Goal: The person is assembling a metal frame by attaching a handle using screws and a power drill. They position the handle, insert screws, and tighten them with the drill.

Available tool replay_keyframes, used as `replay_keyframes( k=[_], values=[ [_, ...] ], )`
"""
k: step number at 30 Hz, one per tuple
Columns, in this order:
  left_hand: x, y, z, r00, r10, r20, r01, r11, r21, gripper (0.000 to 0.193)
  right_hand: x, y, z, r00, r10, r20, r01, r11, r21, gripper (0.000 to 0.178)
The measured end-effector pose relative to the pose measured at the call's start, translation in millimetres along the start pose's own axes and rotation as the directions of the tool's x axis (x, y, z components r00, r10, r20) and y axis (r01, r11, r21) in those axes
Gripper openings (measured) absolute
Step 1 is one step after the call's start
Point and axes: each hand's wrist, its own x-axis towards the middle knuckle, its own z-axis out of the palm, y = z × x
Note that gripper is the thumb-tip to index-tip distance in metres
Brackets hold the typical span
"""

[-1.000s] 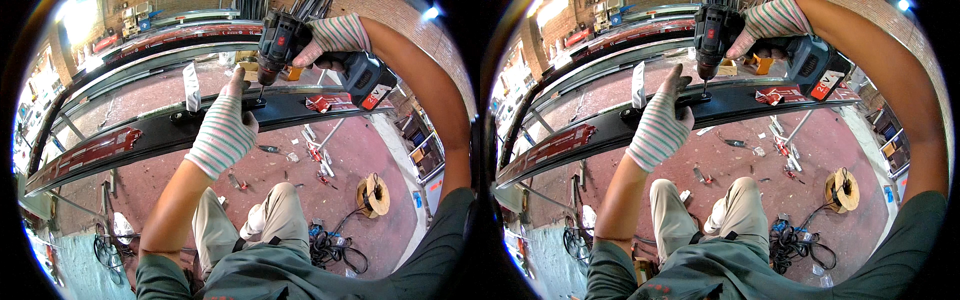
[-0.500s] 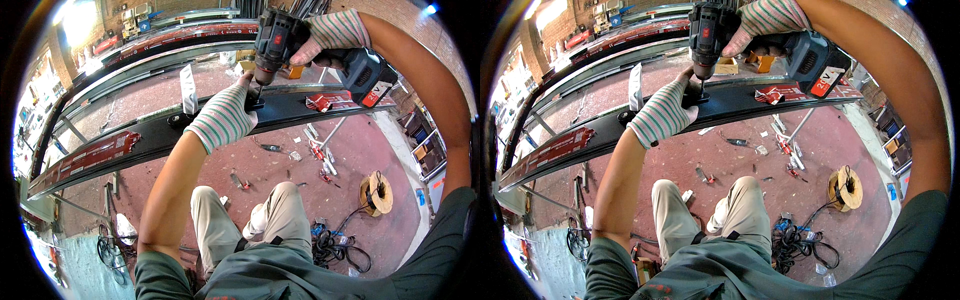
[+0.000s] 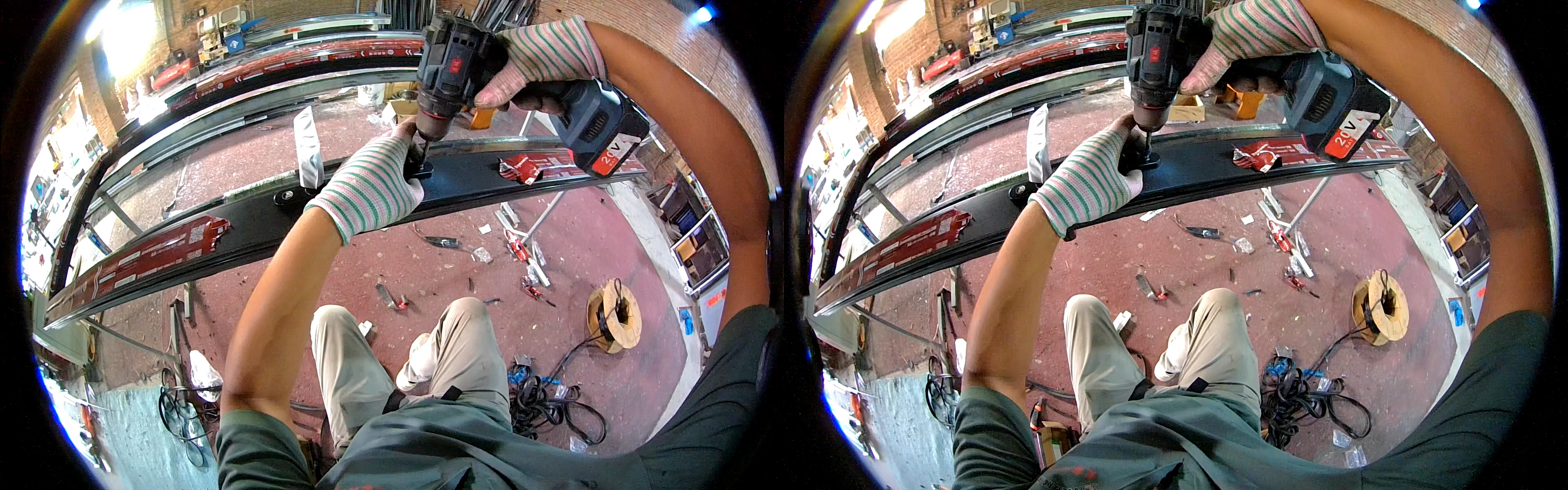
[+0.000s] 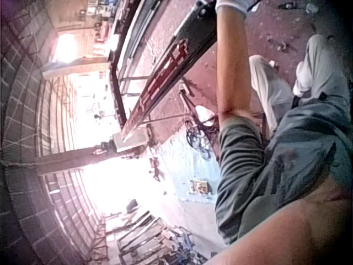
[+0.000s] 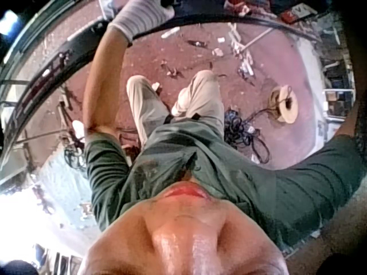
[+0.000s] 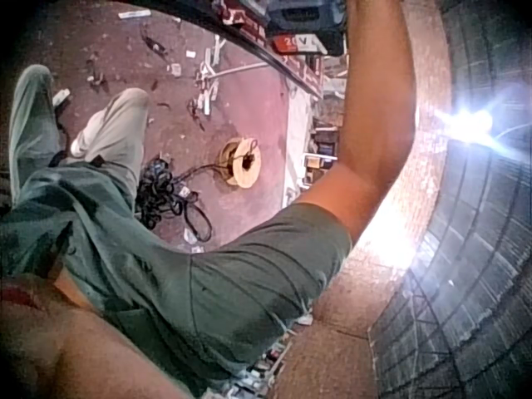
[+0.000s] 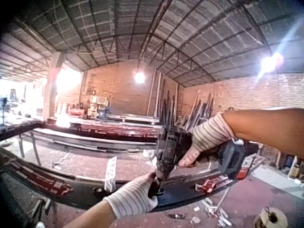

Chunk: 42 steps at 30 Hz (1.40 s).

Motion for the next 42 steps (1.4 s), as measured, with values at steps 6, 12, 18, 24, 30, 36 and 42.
replay_keyframes(
  k=[6, 12, 18, 24, 30, 36, 42],
  values=[
    [-3.1, -8.6, -1.5, 1.000, -0.016, -0.025, 0.016, 1.000, -0.008, 0.023, 1.4, -9.0, -2.4, 0.998, -0.063, -0.007, 0.063, 0.997, -0.049, 0.052],
    [-7.9, -12.1, -1.9, 0.998, 0.044, -0.054, -0.039, 0.995, 0.089, 0.022, 6.5, -13.4, -7.8, 0.995, 0.060, 0.083, -0.057, 0.997, -0.043, 0.046],
    [-4.6, -5.8, -3.7, 0.998, -0.057, 0.012, 0.057, 0.998, -0.015, 0.022, 6.6, -20.6, -13.5, 0.963, 0.127, 0.240, -0.133, 0.991, 0.011, 0.034],
    [-6.2, -0.4, -7.1, 1.000, -0.005, -0.014, 0.006, 1.000, 0.025, 0.062, 3.4, -8.7, -3.7, 1.000, -0.018, -0.008, 0.018, 0.997, -0.074, 0.053],
    [-3.2, -7.2, -1.5, 0.999, 0.028, -0.042, -0.025, 0.998, 0.063, 0.062, -2.9, -16.0, -2.5, 1.000, 0.021, -0.015, -0.023, 0.996, -0.084, 0.049],
    [-9.1, 4.8, -9.2, 0.999, 0.019, -0.033, -0.017, 0.998, 0.054, 0.062, 2.2, -16.4, -6.6, 0.995, 0.027, 0.100, -0.025, 1.000, -0.018, 0.040],
    [-8.6, 4.6, -9.1, 0.999, 0.003, -0.037, -0.001, 0.999, 0.052, 0.062, 9.9, -17.4, -17.5, 0.947, 0.050, 0.317, -0.090, 0.990, 0.112, 0.032]
  ],
)
